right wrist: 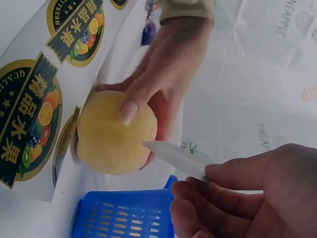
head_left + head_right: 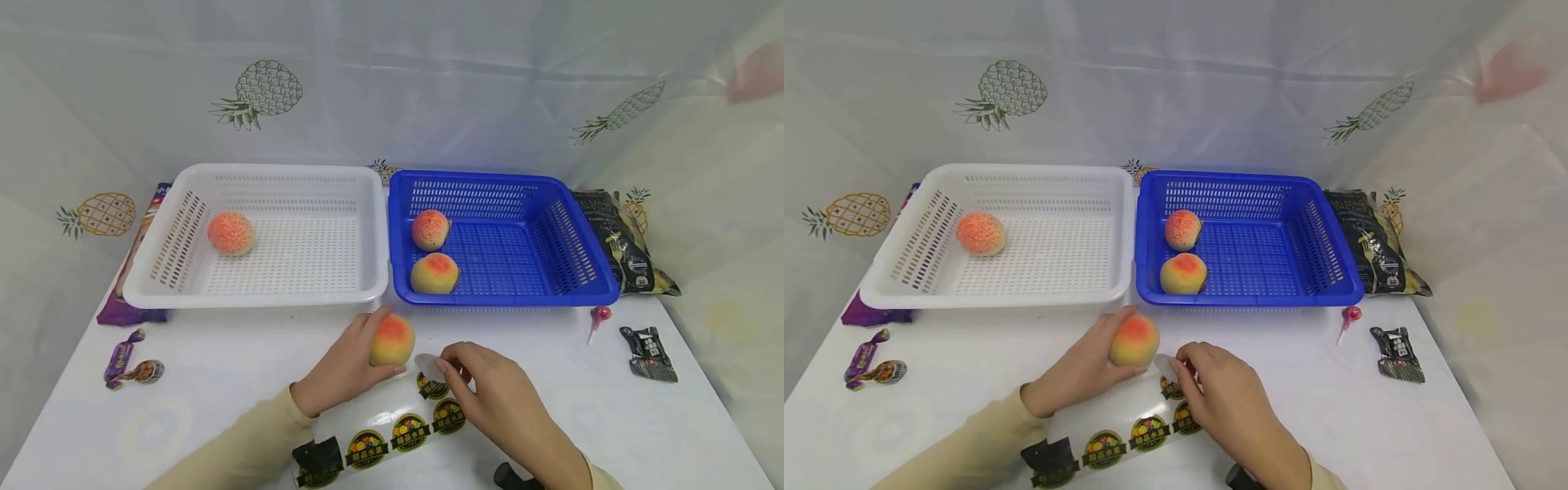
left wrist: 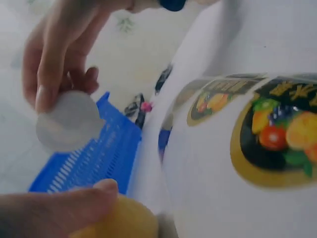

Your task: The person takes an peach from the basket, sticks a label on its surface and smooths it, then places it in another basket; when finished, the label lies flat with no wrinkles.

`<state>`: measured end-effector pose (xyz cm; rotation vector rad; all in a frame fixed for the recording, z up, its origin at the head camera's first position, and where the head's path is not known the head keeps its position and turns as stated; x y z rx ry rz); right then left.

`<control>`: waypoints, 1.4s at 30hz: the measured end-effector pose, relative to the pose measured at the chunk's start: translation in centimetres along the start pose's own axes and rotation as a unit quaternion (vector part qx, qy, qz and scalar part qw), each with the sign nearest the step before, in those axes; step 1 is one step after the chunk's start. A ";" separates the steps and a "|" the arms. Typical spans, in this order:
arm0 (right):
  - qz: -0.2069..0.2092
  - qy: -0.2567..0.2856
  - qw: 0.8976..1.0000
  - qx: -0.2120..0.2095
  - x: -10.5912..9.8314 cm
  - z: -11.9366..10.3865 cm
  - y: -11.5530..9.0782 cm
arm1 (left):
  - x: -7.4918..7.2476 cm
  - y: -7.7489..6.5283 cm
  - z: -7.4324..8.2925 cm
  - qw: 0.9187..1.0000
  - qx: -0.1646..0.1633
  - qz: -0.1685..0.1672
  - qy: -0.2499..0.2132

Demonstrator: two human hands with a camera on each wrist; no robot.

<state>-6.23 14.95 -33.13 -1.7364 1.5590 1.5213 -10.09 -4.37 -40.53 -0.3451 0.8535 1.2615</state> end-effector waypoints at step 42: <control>0.177 0.013 0.956 -0.233 -0.2 -5.3 2.7 | -3.6 0.0 0.9 0.833 -0.110 -0.172 -0.515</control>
Point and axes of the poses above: each hand's wrist, its own y-axis towards the middle knuckle, its own x-axis out of the palm, z = x × y, the point moved 3 cm from there along y, towards the middle knuckle, and after that the axes turned 6 degrees about z, right-handed, at the moved point
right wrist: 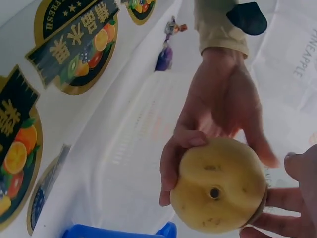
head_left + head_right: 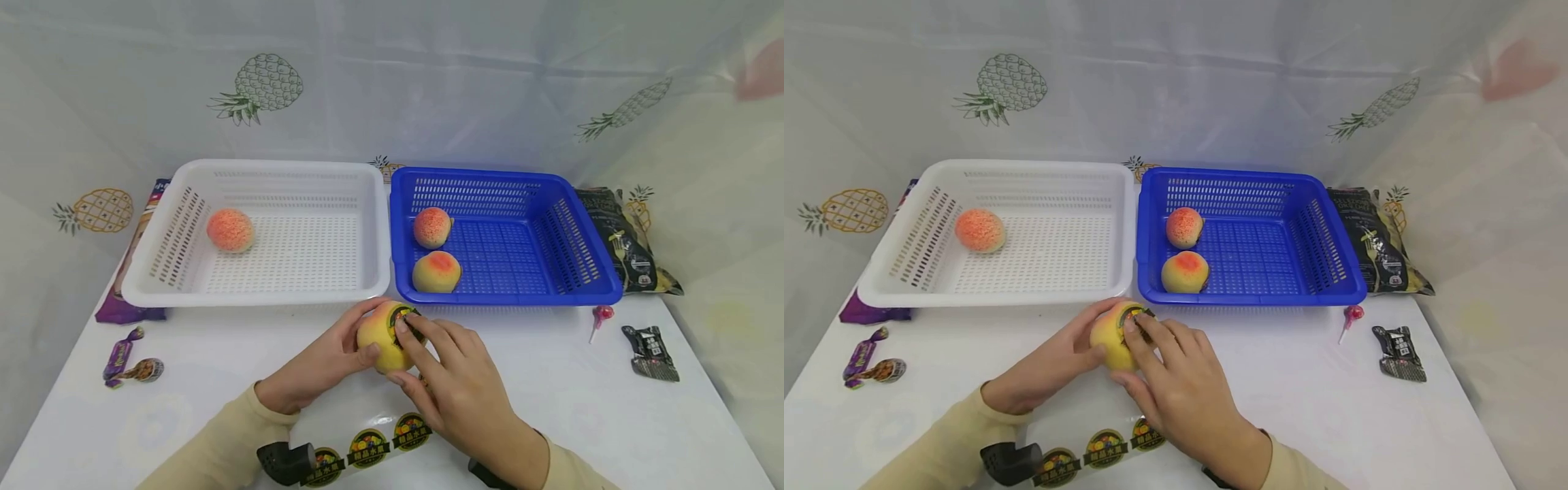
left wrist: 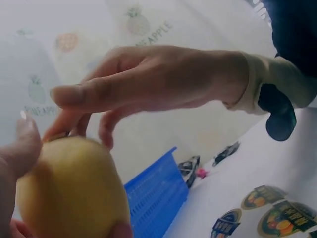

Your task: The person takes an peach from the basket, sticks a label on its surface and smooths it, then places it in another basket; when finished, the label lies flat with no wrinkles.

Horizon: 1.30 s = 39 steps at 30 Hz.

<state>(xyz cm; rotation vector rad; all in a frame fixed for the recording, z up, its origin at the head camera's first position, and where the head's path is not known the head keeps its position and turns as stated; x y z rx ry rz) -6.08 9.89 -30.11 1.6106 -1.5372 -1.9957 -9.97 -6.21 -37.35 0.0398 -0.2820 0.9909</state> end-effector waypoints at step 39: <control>-0.262 0.268 0.831 0.412 2.9 4.4 -1.9 | 1.8 -0.4 0.0 0.984 -0.042 0.024 0.172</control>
Point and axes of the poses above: each hand's wrist, its own y-axis towards the middle knuckle, its own x-axis out of the palm, z = x × y, the point moved 3 cm from there along y, towards the middle knuckle, and after that the axes turned 6 degrees about z, right-handed, at the moved point
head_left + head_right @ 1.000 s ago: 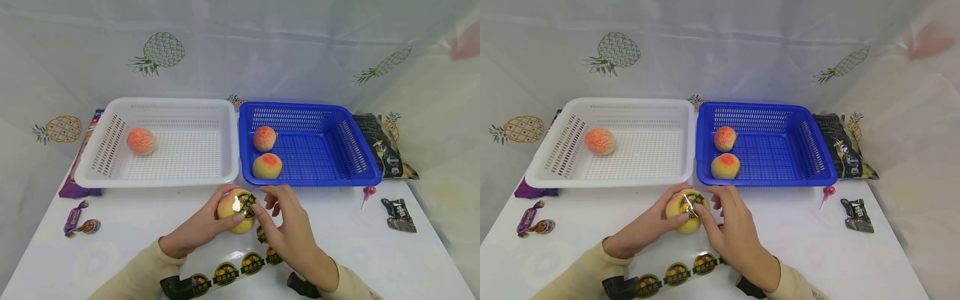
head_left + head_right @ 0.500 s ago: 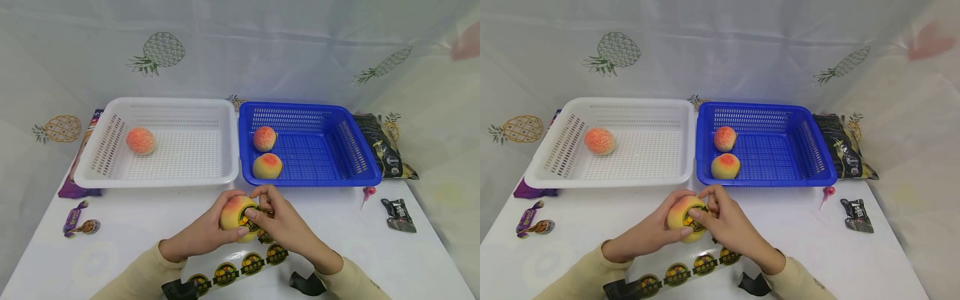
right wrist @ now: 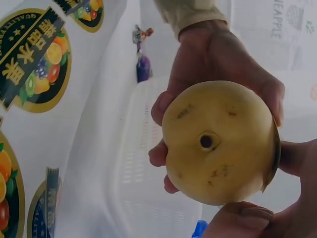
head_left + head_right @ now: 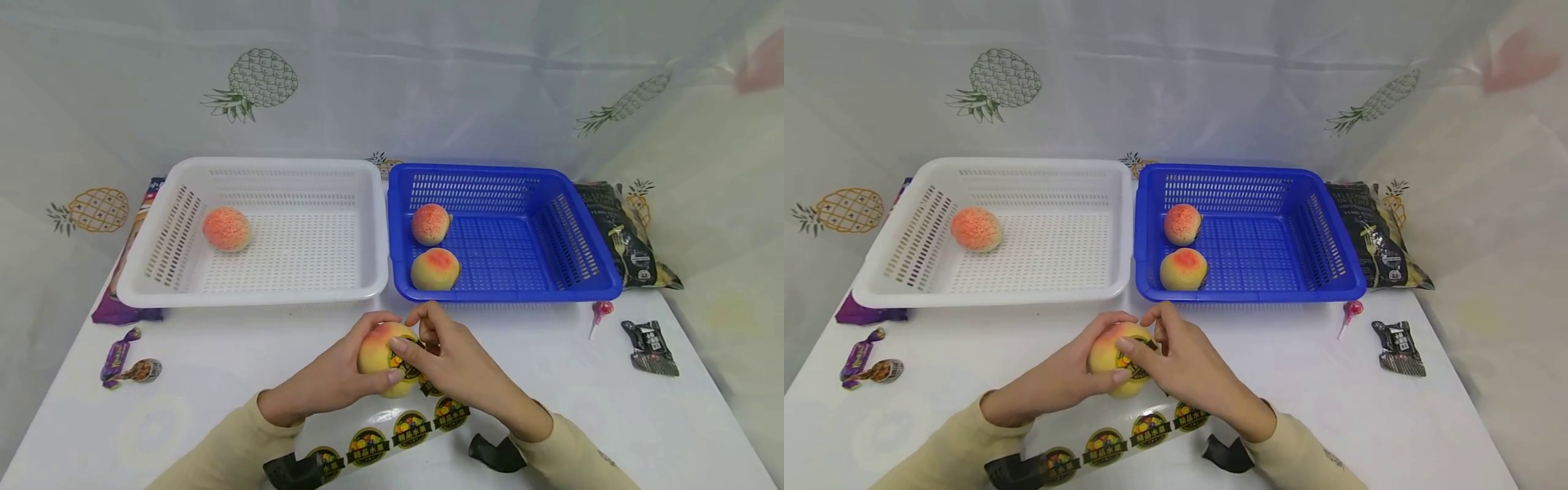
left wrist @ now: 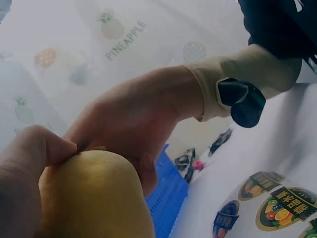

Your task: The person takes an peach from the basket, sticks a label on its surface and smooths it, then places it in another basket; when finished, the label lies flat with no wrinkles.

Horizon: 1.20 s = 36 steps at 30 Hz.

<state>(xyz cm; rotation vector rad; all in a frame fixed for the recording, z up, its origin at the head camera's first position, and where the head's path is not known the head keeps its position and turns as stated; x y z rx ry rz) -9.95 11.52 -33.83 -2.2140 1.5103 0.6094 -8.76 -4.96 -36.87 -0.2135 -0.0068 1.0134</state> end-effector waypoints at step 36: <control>-0.041 0.138 0.989 -0.032 -0.8 -0.3 -0.4 | -0.6 0.4 -0.3 0.994 0.008 -0.026 -0.108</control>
Point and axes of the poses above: each hand's wrist, its own y-axis towards the middle knuckle, its own x-axis out of the palm, z = x × y, the point moved 3 cm from there along y, towards the middle knuckle, and after that the axes turned 6 degrees about z, right-handed, at the moved point
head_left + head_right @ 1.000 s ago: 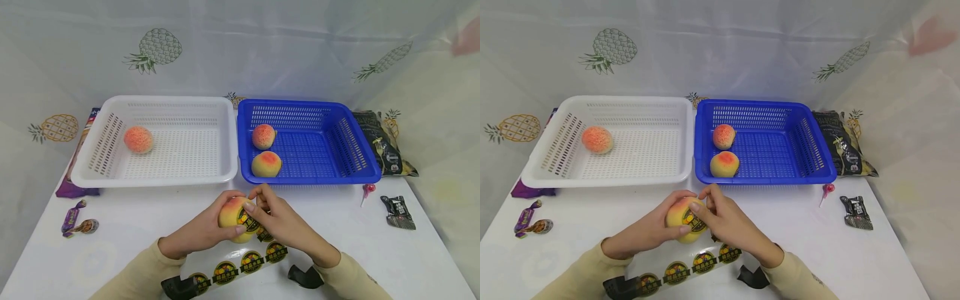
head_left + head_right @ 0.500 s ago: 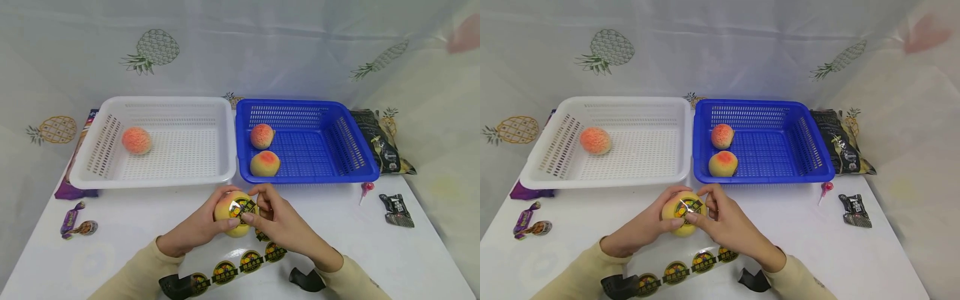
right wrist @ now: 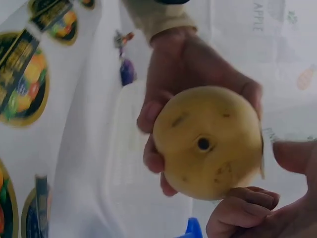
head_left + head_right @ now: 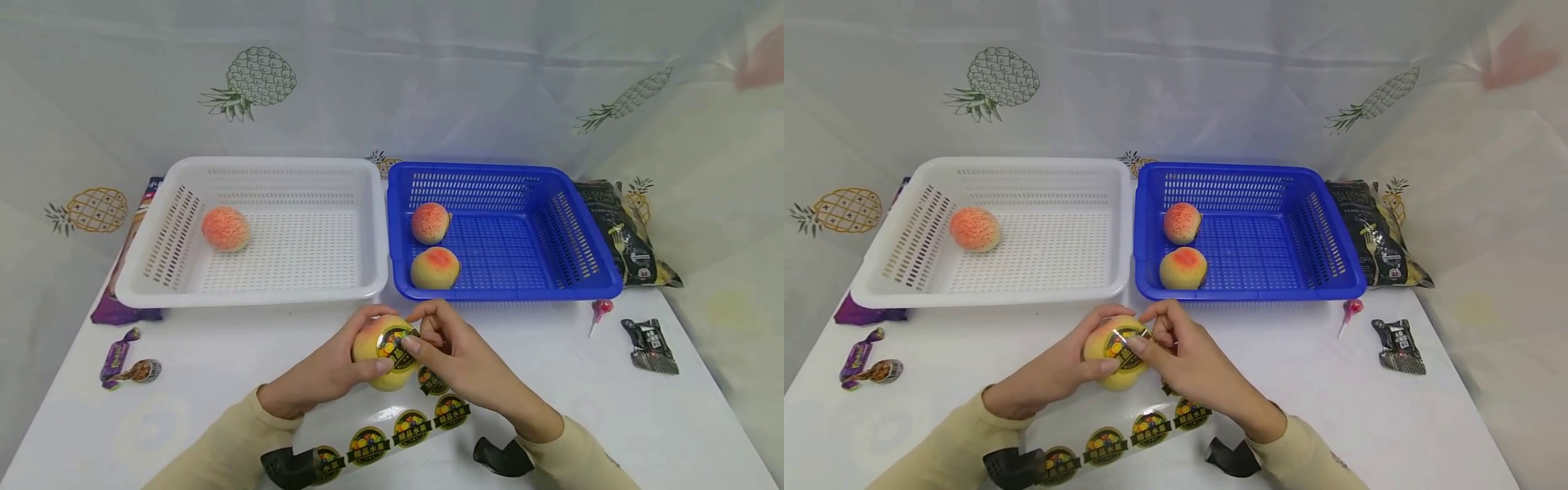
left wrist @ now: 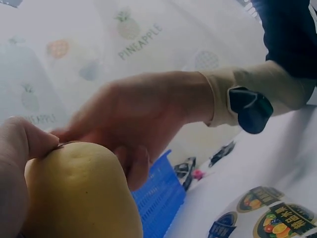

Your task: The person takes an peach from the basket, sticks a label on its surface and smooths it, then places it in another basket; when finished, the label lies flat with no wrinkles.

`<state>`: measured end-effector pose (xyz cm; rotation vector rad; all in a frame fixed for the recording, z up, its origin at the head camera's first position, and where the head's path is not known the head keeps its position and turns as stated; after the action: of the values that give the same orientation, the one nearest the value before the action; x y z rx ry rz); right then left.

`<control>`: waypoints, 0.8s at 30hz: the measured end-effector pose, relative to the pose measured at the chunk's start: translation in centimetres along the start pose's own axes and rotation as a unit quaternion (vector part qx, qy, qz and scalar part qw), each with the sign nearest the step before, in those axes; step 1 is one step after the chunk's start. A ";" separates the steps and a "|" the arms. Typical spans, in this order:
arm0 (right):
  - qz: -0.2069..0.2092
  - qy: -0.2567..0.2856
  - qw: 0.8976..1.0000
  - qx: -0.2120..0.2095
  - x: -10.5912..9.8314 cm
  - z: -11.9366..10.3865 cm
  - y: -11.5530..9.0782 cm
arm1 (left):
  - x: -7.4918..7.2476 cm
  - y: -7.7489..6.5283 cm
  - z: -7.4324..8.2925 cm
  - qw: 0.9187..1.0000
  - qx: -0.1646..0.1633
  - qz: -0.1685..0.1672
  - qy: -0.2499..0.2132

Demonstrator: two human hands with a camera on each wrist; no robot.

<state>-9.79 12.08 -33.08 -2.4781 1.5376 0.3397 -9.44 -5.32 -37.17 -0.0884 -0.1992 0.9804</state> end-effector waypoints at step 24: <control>0.458 -0.378 0.803 0.048 -16.3 3.6 -0.1 | -0.6 -0.2 1.6 1.000 -0.002 0.002 -0.005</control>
<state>-17.04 27.06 -31.57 -1.0461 2.0781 1.1649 -9.89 -5.91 -35.68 -0.0870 -0.2101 0.9855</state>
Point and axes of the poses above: each hand's wrist, its own y-axis towards the middle knuckle, its own x-axis out of the palm, z = x × y, the point moved 3 cm from there along y, towards the middle knuckle, and after that the axes turned 6 degrees about z, right-handed, at the moved point
